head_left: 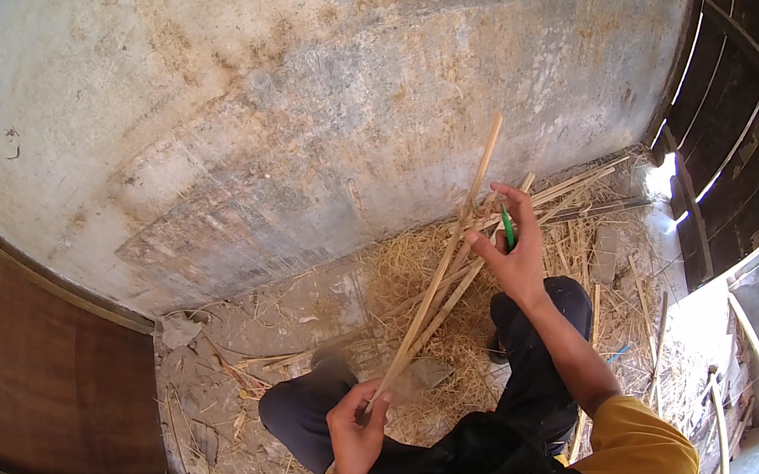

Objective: The person shaves strips of bark or outer fibers from a bamboo stalk using a small green-handled utility knife, repeatedly running the blade down the length of the stalk while holding it by hand.

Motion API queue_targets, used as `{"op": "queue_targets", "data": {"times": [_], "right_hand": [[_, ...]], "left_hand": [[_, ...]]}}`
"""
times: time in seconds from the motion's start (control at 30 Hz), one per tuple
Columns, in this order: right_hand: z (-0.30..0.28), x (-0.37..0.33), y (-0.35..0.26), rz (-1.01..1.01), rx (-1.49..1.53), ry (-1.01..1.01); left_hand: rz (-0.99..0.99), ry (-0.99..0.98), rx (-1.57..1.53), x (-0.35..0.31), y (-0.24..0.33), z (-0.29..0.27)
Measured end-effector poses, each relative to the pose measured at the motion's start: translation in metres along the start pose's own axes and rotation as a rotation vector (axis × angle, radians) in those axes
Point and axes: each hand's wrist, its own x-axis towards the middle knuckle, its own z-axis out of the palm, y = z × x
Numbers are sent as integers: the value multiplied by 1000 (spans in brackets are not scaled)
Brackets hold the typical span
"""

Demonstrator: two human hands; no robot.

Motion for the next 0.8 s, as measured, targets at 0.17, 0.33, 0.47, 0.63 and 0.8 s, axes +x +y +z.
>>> {"op": "queue_targets", "data": {"times": [0.17, 0.33, 0.47, 0.63, 0.8], "right_hand": [[3, -1, 0, -10, -36, -9], [-1, 3, 6, 78, -50, 9], [1, 1, 7, 61, -94, 15], [0, 6, 25, -2, 44, 14], [-8, 10, 34, 223, 459, -113]], "left_hand": [[46, 32, 52, 1, -2, 3], [55, 59, 104, 0, 2, 2], [51, 70, 130, -1, 0, 1], [40, 57, 123, 0, -1, 0], [34, -15, 43, 1, -11, -8]]}}
